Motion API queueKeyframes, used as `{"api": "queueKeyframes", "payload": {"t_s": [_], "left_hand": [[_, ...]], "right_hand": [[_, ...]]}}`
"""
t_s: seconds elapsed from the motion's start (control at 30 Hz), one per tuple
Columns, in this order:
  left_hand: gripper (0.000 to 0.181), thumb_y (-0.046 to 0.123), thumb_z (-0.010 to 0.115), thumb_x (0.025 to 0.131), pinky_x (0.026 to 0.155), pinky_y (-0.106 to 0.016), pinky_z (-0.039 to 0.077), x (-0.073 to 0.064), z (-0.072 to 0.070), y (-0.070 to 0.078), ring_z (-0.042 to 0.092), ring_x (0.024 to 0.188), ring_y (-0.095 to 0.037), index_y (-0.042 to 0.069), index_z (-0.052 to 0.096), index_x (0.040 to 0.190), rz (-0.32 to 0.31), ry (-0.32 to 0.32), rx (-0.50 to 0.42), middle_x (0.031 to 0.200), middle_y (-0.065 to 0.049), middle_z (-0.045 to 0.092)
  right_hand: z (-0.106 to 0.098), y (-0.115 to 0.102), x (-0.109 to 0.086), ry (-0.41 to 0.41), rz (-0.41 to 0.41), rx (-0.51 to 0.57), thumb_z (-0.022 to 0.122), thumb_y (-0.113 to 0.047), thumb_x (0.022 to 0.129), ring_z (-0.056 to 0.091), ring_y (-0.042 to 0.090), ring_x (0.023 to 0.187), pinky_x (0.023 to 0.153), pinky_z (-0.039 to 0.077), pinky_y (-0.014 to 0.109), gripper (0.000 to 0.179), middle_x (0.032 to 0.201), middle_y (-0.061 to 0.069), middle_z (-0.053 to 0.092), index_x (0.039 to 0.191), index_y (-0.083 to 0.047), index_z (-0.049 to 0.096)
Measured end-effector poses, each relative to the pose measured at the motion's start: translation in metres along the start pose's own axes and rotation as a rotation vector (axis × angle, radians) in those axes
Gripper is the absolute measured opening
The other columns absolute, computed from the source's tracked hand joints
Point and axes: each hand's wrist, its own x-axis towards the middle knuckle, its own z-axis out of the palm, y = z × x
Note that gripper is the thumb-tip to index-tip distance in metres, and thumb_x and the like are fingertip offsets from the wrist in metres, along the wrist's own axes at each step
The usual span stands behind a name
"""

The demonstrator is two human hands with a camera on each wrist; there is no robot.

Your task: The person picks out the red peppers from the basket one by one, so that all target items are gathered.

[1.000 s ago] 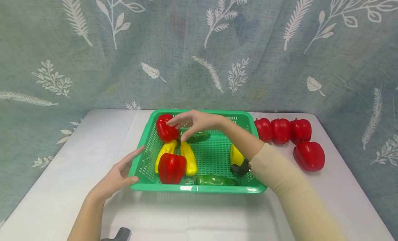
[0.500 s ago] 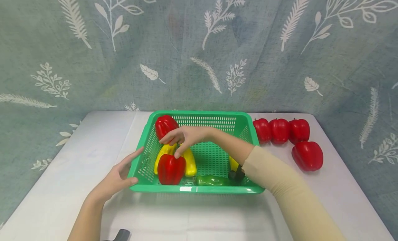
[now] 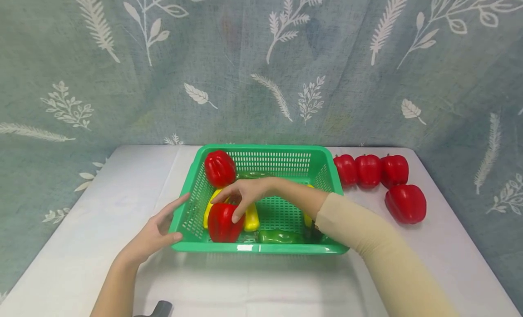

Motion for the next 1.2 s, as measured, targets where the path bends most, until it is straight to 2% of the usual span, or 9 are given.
{"api": "queueKeyframes", "payload": {"t_s": [0.23,0.47,0.67,0.8,1.03,1.2], "left_hand": [[0.081,0.0,0.065,0.083,0.092,-0.016,0.043,0.0,0.001,0.003,0.032,0.127,0.01,0.018,0.024,0.151,-0.004,0.004,0.011,0.157,-0.002,0.019],[0.081,0.001,0.064,0.084,0.089,-0.021,0.048,-0.001,0.003,0.005,0.042,0.123,0.005,0.016,0.023,0.151,0.011,-0.01,-0.016,0.154,0.0,0.025],[0.08,0.001,0.064,0.085,0.088,-0.024,0.05,-0.001,0.003,0.003,0.047,0.121,0.002,0.017,0.021,0.152,0.002,-0.024,-0.037,0.153,-0.001,0.025],[0.081,0.001,0.064,0.085,0.087,-0.025,0.051,-0.001,0.004,0.003,0.047,0.12,0.002,0.017,0.021,0.152,-0.007,-0.02,-0.039,0.151,0.002,0.026],[0.081,-0.001,0.063,0.085,0.087,-0.024,0.051,0.0,0.005,0.004,0.048,0.12,0.002,0.016,0.02,0.152,0.015,-0.031,-0.043,0.152,0.0,0.026],[0.081,-0.001,0.064,0.084,0.089,-0.022,0.049,0.0,0.005,0.003,0.046,0.121,0.003,0.016,0.022,0.151,0.01,-0.018,-0.035,0.152,0.003,0.027]], "right_hand": [[0.005,0.003,0.002,0.002,-0.042,0.068,0.07,-0.003,0.079,0.051,0.016,0.114,0.088,0.053,0.033,0.064,0.126,0.008,0.056,0.138,-0.005,0.045],[0.011,-0.004,0.002,0.108,-0.062,0.002,0.073,-0.015,0.08,0.049,0.014,0.114,0.083,0.054,0.03,0.059,0.124,-0.001,0.058,0.134,-0.012,0.052],[0.014,-0.001,0.002,0.091,-0.03,-0.015,0.067,-0.019,0.085,0.046,0.012,0.118,0.084,0.053,0.029,0.057,0.129,-0.002,0.055,0.139,-0.014,0.048],[0.016,-0.001,0.002,0.072,-0.013,-0.018,0.066,-0.021,0.086,0.047,0.01,0.116,0.084,0.053,0.028,0.058,0.126,-0.005,0.057,0.14,-0.016,0.047],[0.019,-0.002,0.001,0.148,-0.02,-0.057,0.07,-0.022,0.085,0.051,0.009,0.109,0.081,0.055,0.027,0.054,0.115,-0.006,0.063,0.136,-0.017,0.053],[0.021,-0.003,0.001,0.121,0.044,-0.035,0.076,-0.022,0.079,0.048,0.008,0.112,0.081,0.054,0.027,0.063,0.12,-0.008,0.057,0.137,-0.024,0.052]]}}
